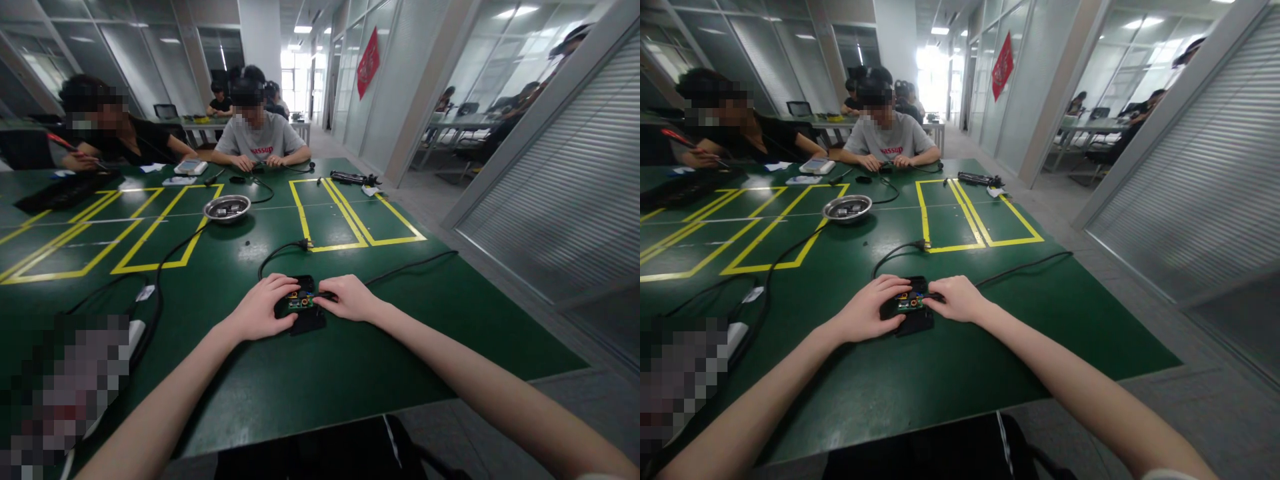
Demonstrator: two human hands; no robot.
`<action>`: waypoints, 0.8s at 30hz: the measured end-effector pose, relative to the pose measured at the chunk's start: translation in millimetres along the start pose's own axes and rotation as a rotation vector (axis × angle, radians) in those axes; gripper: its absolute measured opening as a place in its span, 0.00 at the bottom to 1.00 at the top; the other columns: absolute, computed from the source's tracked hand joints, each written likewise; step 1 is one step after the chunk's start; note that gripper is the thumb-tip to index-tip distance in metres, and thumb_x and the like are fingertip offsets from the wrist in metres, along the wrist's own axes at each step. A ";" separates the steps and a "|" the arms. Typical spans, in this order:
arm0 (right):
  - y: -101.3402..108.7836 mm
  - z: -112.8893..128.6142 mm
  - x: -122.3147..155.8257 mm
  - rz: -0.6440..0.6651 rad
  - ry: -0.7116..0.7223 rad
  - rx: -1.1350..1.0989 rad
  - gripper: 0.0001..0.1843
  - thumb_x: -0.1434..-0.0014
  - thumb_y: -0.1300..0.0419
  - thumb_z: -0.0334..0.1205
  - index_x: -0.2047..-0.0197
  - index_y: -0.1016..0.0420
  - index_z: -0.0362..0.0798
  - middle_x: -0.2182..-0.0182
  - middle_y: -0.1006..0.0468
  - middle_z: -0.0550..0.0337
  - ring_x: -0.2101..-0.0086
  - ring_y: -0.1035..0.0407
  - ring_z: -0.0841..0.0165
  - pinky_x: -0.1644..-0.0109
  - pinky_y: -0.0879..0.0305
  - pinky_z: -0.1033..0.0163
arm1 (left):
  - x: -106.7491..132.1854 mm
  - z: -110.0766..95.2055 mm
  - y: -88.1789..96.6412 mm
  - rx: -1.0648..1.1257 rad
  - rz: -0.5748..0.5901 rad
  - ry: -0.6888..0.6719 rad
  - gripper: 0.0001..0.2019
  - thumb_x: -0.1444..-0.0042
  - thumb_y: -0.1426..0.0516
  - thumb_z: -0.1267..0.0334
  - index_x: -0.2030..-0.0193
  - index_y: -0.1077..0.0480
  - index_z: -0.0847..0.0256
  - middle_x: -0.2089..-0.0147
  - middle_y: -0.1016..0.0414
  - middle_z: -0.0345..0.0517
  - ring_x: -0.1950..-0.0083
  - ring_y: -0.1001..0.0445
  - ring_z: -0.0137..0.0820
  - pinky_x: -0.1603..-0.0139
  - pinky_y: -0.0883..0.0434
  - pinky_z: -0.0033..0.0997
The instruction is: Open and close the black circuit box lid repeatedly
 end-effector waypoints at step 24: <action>-0.1 -2.7 -3.4 0.034 0.033 -0.046 0.15 0.32 0.38 0.45 0.69 0.27 0.48 0.76 0.26 0.62 0.74 0.32 0.69 0.68 0.47 0.66 | 2.0 7.4 1.3 0.080 -0.056 0.001 0.18 0.43 0.36 0.61 0.46 0.24 0.57 0.45 0.20 0.51 0.40 0.25 0.43 0.37 0.26 0.46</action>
Point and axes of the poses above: each hand's wrist, its own x-axis away from the middle knuckle, its own y-axis out of the back of the hand, z = x × y, the point moved 6 cm from there along -x, towards the middle knuckle
